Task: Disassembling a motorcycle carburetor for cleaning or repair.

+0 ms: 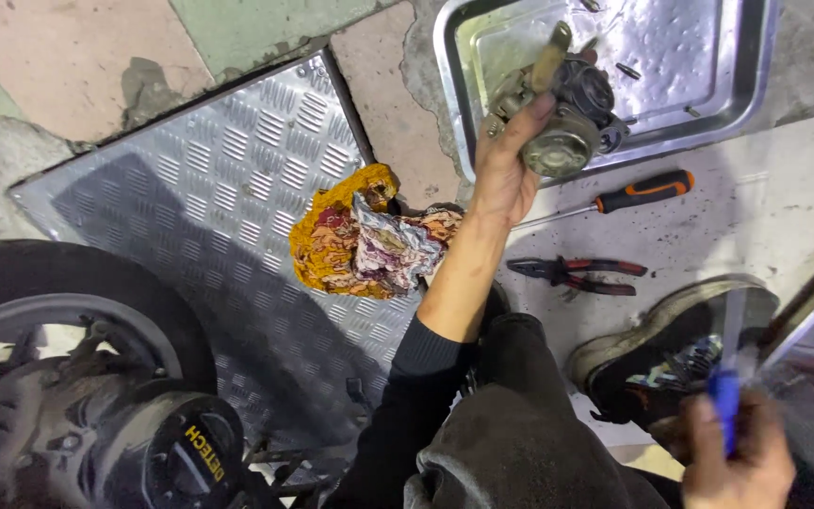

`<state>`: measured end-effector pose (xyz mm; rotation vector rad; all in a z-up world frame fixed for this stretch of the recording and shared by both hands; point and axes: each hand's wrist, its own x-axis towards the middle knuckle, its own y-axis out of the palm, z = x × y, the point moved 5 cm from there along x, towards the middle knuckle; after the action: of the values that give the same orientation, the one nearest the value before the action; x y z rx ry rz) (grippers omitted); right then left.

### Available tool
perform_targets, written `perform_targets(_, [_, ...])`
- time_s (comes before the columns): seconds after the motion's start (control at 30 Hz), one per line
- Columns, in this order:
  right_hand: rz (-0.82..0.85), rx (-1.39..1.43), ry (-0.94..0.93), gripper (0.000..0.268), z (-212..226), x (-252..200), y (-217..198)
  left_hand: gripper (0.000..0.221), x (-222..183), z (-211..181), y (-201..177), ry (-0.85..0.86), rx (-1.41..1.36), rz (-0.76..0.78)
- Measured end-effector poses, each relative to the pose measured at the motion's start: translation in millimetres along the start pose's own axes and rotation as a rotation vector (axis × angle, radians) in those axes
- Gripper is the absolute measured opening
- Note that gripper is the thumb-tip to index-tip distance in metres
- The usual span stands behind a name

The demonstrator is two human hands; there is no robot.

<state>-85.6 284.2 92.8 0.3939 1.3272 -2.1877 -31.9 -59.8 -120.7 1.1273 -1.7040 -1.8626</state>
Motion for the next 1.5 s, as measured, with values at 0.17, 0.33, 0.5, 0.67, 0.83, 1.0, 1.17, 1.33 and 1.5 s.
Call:
perform_targets(0.17, [0.172, 0.229, 0.043, 0.036, 34.9, -19.4, 37.7, 0.052, 2.7, -10.8, 17.4, 0.112, 0.338, -0.134])
perform_targets(0.33, [0.202, 0.132, 0.183, 0.035, 68.5, -17.2, 50.0, 0.046, 4.2, -25.4, 35.8, 0.224, 0.603, -0.169])
perform_targets(0.5, [0.191, 0.182, 0.211, 0.033, 79.5, -16.1, 54.3, 0.088, 6.5, -29.0, 15.3, 0.225, 0.704, -0.296])
perform_targets(0.67, [0.197, 0.136, 0.197, 0.033, 80.9, -11.8, 50.3, 0.057, 6.9, -35.5, 33.2, 0.293, 0.713, -0.150])
perform_targets(0.83, [0.245, 0.263, 0.217, 0.030, 90.8, -11.5, 45.4, 0.056, 6.6, -39.4, 34.2, 0.328, 0.772, -0.133])
perform_targets(1.0, [0.457, 0.569, 0.294, 0.036, 71.1, -7.1, 42.7, 0.049, 7.2, -43.5, 41.2, 0.407, 1.058, -0.132])
perform_targets(1.17, [0.771, 0.719, 0.329, 0.054, 35.9, 2.2, 48.1, 0.059, 13.8, -44.7, 35.8, 0.458, 1.121, -0.067])
perform_targets(1.33, [0.860, 1.086, 0.576, 0.058, 13.8, -5.8, 55.9, 0.064, 13.7, -40.7, 29.2, 0.439, 1.031, -0.003])
perform_targets(1.5, [0.887, 1.187, 0.583, 0.054, 16.5, -9.6, 57.9, 0.069, 12.0, -32.5, 24.8, 0.452, 1.042, -0.030])
